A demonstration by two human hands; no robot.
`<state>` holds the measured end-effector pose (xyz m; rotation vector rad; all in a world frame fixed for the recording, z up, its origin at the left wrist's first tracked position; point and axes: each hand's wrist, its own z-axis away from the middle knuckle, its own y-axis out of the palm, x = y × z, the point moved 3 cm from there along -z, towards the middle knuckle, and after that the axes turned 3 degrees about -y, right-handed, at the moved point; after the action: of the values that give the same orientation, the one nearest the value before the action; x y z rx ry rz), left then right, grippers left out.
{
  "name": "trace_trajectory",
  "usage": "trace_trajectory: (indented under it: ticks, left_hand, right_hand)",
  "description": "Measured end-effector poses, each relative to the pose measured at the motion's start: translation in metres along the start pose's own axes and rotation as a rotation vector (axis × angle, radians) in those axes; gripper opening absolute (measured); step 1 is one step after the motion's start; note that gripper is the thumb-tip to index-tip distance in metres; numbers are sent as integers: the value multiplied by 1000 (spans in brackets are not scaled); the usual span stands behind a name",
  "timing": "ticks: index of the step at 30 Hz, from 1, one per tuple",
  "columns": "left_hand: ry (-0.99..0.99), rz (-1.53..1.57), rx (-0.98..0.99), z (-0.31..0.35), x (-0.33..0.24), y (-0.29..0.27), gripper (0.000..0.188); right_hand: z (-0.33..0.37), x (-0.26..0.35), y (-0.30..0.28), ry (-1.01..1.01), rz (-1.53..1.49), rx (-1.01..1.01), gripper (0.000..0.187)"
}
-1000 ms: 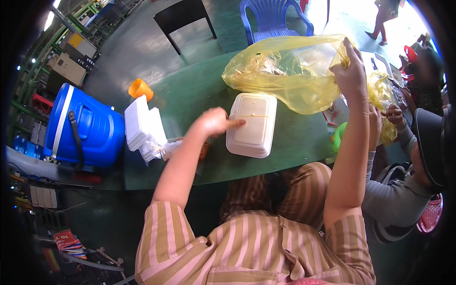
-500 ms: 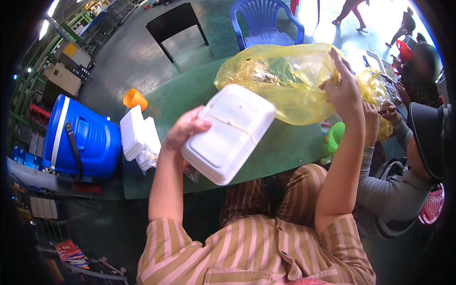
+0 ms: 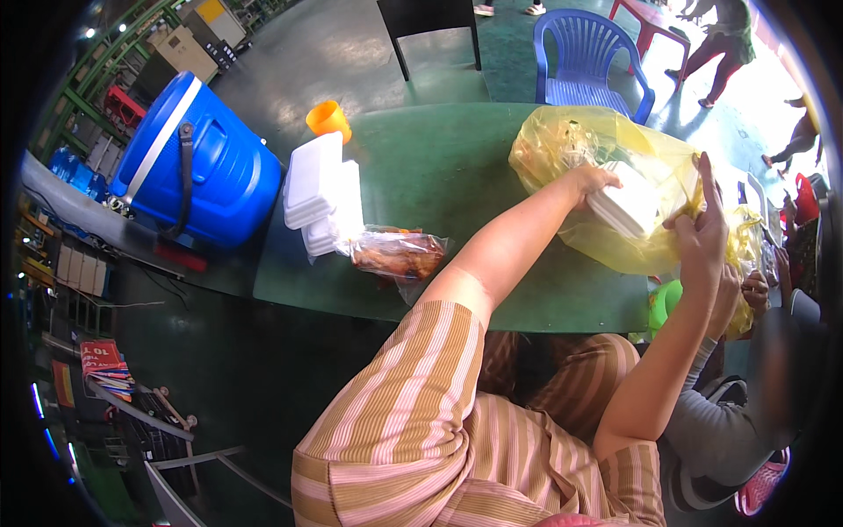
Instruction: The person packs leftover food from a styrofoam container into a yellow plastic bag. They then place the container and other items into the bag, close it, and carry the bag while walking away from the table.
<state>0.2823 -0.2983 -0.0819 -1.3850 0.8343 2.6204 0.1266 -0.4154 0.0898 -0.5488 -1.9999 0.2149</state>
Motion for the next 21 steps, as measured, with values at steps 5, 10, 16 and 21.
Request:
trace_trajectory:
  ticks: [5, 10, 16, 21]
  left_hand:
    - [394, -638, -226, -16, 4, -38, 46]
    - [166, -1482, -266, 55, -49, -26, 49]
    - [249, -1941, -755, 168, -133, -45, 58]
    - [181, -1839, -985, 180, -141, -80, 69]
  right_hand:
    - [-3, -14, -16, 19, -347, -65, 72]
    - [-14, -22, -49, 85, -117, -223, 61]
    - [-43, -29, -61, -147, 598, -225, 38]
    - [-50, -8, -55, -286, 748, -274, 47]
